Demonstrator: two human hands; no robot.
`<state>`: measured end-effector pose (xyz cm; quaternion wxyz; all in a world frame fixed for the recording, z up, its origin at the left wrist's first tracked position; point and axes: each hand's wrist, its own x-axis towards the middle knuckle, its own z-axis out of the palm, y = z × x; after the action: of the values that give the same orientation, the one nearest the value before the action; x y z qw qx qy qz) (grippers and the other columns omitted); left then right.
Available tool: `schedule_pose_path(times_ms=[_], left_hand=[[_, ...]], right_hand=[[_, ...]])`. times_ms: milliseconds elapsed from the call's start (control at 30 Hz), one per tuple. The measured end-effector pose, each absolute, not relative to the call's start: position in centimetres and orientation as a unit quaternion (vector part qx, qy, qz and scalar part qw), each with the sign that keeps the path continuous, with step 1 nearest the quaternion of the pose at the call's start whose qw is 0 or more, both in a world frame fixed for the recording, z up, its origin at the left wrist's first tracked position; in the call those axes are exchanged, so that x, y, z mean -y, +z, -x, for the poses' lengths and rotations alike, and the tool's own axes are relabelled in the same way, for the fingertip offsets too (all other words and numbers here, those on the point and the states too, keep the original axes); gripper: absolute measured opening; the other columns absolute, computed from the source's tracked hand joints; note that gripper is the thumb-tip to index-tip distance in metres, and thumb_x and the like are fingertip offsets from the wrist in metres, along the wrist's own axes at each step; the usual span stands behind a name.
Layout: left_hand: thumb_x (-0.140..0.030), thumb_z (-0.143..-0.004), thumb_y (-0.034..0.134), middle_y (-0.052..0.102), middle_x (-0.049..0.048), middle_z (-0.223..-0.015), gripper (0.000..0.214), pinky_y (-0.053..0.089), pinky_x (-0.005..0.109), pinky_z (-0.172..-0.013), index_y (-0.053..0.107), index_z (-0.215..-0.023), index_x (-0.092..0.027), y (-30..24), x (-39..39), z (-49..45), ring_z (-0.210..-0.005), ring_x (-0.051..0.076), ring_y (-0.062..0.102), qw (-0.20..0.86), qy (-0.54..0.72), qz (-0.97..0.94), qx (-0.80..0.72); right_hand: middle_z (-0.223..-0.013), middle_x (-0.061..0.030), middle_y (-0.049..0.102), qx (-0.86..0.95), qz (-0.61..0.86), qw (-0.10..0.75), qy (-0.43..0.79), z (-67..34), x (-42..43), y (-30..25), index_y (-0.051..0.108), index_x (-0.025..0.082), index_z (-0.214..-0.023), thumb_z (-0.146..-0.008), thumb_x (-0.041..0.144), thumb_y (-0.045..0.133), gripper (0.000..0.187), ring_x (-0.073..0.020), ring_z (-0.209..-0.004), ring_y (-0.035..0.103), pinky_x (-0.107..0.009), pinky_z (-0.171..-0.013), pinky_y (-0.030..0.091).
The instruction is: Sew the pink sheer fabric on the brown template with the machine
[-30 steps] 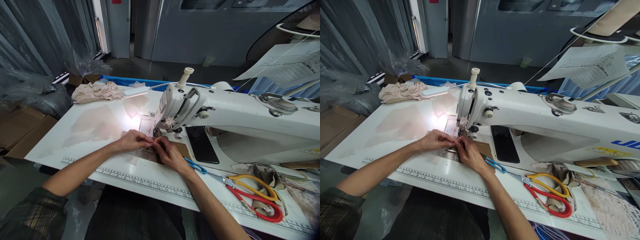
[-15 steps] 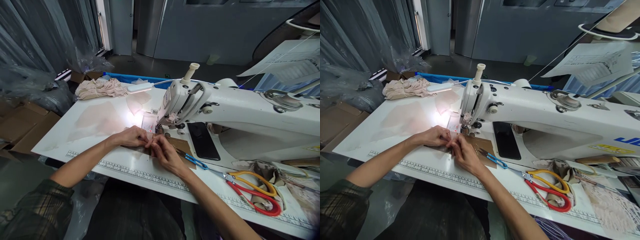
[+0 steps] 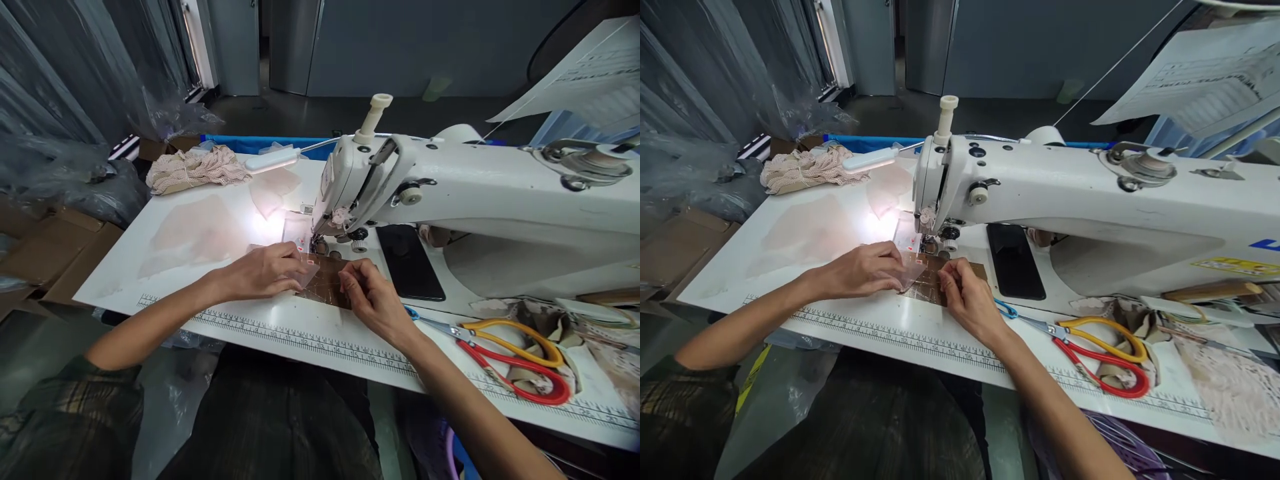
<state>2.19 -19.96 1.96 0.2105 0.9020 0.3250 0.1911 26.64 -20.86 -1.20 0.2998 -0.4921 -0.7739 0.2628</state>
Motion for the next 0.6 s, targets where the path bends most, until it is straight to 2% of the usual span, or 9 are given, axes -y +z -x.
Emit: schedule_pose_path(times_ms=[100, 233, 333, 400, 500, 600], left_hand=[[-0.036, -0.088, 0.063, 0.061, 0.0057, -0.087, 0.023, 0.045, 0.028, -0.064, 0.059, -0.095, -0.014, 1.9, 21.6, -1.8, -0.077, 0.017, 0.056, 0.211, 0.147, -0.902, -0.346], [-0.034, -0.092, 0.055, 0.062, 0.0055, -0.087, 0.019, 0.043, 0.027, -0.062, 0.056, -0.089, -0.015, -0.2, 22.2, -1.5, -0.078, 0.017, 0.056, 0.175, 0.143, -0.885, -0.406], [-0.03, -0.095, 0.048, 0.063, 0.0042, -0.084, 0.02, 0.044, 0.026, -0.064, 0.058, -0.084, -0.016, -1.1, 21.9, -1.4, -0.077, 0.016, 0.058, 0.189, 0.179, -0.869, -0.422], [-0.03, -0.095, 0.05, 0.064, 0.0034, -0.083, 0.021, 0.044, 0.026, -0.065, 0.06, -0.083, -0.017, -1.0, 21.7, -1.6, -0.075, 0.015, 0.059, 0.2, 0.192, -0.862, -0.424], [-0.028, -0.094, 0.049, 0.061, 0.0034, -0.081, 0.021, 0.041, 0.024, -0.06, 0.061, -0.082, -0.017, -0.5, 21.7, -1.7, -0.072, 0.014, 0.057, 0.176, 0.179, -0.866, -0.432], [-0.025, -0.093, 0.047, 0.061, 0.004, -0.085, 0.019, 0.038, 0.024, -0.056, 0.06, -0.082, -0.016, -0.3, 22.1, -1.4, -0.071, 0.015, 0.056, 0.14, 0.179, -0.867, -0.444]], right_hand=[[-0.064, 0.0007, 0.057, 0.779, 0.471, 0.286, 0.3, -26.1, 20.8, -1.0, 0.048, 0.022, -0.089, -0.094, 0.04, 0.041, 0.02, -0.0142, -0.054, 0.053, -0.026, -0.053, 0.041], [-0.063, 0.0011, 0.059, 0.825, 0.469, 0.202, 0.242, -26.8, 20.1, -1.0, 0.056, 0.021, -0.103, -0.086, 0.041, 0.055, 0.027, -0.0155, -0.053, 0.054, -0.026, -0.05, 0.036], [-0.072, -0.0035, 0.063, 0.86, 0.45, 0.139, 0.197, -26.6, 20.5, -0.7, 0.065, 0.022, -0.089, -0.085, 0.033, 0.055, 0.015, -0.0179, -0.06, 0.057, -0.027, -0.053, 0.038], [-0.086, -0.0074, 0.064, 0.871, 0.401, 0.157, 0.236, -25.5, 21.4, -0.2, 0.065, 0.021, -0.08, -0.088, 0.031, 0.05, 0.02, -0.0186, -0.071, 0.06, -0.029, -0.062, 0.044], [-0.105, -0.0095, 0.06, 0.856, 0.289, 0.24, 0.356, -23.1, 22.7, 0.5, 0.061, 0.02, -0.078, -0.092, 0.031, 0.045, 0.024, -0.0178, -0.09, 0.06, -0.029, -0.078, 0.048], [-0.083, -0.0039, 0.062, 0.829, 0.262, 0.261, 0.419, -22.2, 22.2, 0.2, 0.057, 0.02, -0.078, -0.095, 0.031, 0.04, 0.026, -0.015, -0.075, 0.058, -0.027, -0.07, 0.047]])
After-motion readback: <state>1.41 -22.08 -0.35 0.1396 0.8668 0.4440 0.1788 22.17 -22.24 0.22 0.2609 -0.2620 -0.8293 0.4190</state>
